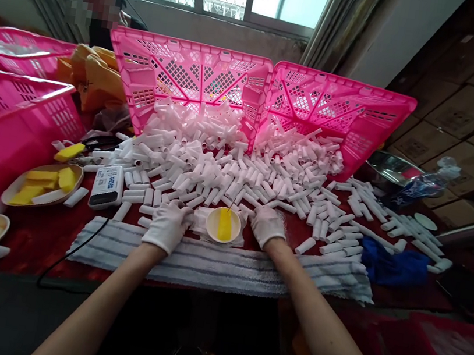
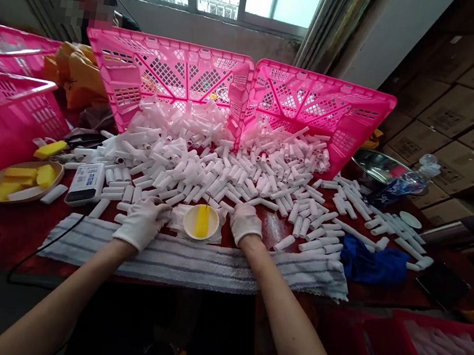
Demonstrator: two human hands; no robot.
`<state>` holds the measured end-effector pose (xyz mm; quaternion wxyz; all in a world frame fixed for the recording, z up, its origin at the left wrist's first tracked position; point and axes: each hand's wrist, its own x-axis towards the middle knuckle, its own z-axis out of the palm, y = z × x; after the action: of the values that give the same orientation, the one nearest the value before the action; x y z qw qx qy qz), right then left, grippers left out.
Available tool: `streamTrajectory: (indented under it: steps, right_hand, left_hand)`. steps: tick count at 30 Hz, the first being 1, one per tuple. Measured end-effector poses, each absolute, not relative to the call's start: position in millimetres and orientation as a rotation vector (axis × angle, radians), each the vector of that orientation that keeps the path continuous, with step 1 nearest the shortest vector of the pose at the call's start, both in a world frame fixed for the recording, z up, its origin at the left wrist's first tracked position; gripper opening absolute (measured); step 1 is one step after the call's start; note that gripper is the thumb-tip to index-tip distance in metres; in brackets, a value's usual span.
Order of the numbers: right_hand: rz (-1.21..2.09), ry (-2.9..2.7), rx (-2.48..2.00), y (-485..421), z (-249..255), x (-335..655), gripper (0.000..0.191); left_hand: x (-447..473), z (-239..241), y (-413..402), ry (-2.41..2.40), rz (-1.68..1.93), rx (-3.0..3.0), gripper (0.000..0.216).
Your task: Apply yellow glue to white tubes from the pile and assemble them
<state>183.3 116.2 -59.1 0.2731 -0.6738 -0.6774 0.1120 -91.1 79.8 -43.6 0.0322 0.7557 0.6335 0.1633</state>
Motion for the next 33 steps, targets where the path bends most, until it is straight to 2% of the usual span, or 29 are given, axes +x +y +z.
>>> streamTrajectory:
  steps: [3, 6, 9, 13, 18, 22, 27, 31, 33]
  right_hand:
    - [0.350, -1.752, -1.776, 102, -63, 193, 0.020]
    - [0.770, -1.660, -1.461, 82, -57, 194, 0.031]
    - [1.109, -1.549, -1.223, 74, -54, 179, 0.036]
    - [0.937, -1.498, -1.334, 80, -59, 158, 0.032]
    - [0.676, -1.754, -1.283, 81, -62, 152, 0.020]
    - [0.767, -1.688, -1.377, 75, -72, 153, 0.027]
    - [0.607, -1.700, -1.312, 68, -82, 153, 0.019]
    - [0.762, -1.680, -1.324, 64, -79, 151, 0.026]
    - [0.713, -1.685, -1.331, 63, -80, 151, 0.023]
  left_hand:
    - [-81, -49, 71, 1.828, 0.868, 2.131, 0.035]
    - [-64, -54, 69, 1.613, 1.051, 1.859, 0.040]
    - [-52, -58, 73, 1.589, 1.017, 1.692, 0.040]
    - [-56, -63, 78, 1.602, 0.980, 1.601, 0.041]
    - [-64, -66, 78, 1.596, 0.939, 1.580, 0.043]
    - [-62, -62, 81, 1.629, 0.847, 1.636, 0.044]
    - [-61, -66, 82, 1.679, 0.829, 1.716, 0.043]
    - [-61, -70, 81, 1.693, 0.825, 1.734, 0.044]
    - [-60, -70, 81, 1.697, 0.826, 1.734, 0.044]
